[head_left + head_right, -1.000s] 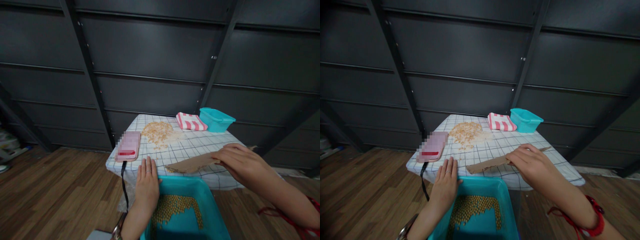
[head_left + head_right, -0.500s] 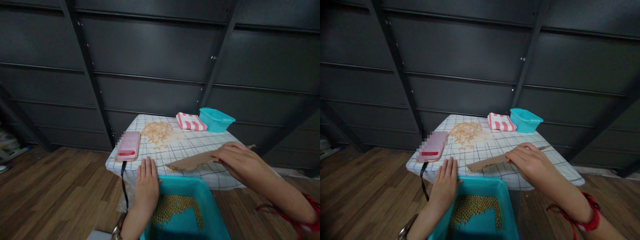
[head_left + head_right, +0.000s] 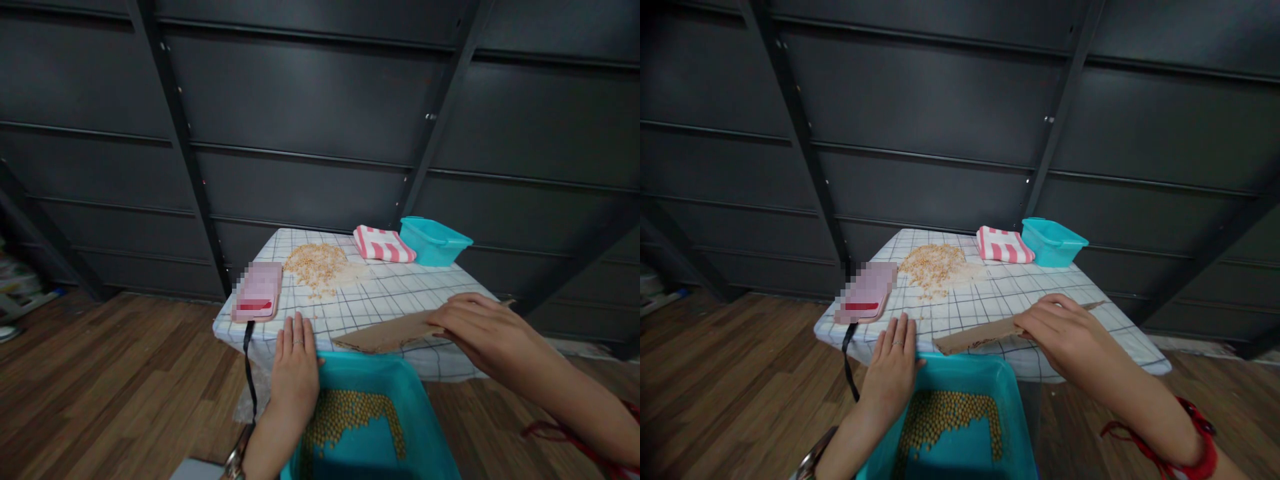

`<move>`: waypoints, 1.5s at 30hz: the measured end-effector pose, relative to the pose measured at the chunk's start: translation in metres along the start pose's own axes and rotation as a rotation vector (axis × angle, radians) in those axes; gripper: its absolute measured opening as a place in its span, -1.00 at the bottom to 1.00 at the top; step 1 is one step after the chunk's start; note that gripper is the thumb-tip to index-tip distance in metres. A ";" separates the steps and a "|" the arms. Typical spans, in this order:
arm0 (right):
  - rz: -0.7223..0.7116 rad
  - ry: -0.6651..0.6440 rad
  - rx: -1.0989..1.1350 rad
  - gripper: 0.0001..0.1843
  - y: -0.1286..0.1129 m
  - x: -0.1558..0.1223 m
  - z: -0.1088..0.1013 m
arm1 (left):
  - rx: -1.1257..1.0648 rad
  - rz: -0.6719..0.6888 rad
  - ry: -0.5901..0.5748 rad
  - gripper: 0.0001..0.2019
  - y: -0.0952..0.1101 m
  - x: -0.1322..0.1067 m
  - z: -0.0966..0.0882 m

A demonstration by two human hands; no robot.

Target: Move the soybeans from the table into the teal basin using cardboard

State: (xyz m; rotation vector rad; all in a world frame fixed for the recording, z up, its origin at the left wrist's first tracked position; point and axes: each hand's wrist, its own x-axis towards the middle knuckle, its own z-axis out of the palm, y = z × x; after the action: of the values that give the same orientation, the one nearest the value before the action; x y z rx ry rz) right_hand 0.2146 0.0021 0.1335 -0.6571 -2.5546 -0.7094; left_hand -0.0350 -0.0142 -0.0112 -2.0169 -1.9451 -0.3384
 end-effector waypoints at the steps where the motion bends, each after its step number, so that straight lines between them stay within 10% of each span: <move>1: 0.000 -0.002 0.005 -0.67 -0.001 0.000 0.000 | 0.002 0.002 0.004 -0.50 0.000 0.000 0.001; 17: 0.025 0.008 -0.011 -0.67 -0.005 -0.008 -0.020 | 0.032 0.016 0.009 -0.50 0.000 0.000 -0.004; 45: 0.010 -0.013 -0.235 -0.68 -0.009 0.001 0.022 | -0.020 -0.015 0.036 -0.48 -0.001 0.000 0.005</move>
State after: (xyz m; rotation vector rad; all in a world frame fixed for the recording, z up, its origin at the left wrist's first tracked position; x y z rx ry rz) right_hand 0.2037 0.0084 0.1133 -0.7503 -2.4991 -1.0147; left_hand -0.0360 -0.0126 -0.0159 -1.9958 -1.9430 -0.3969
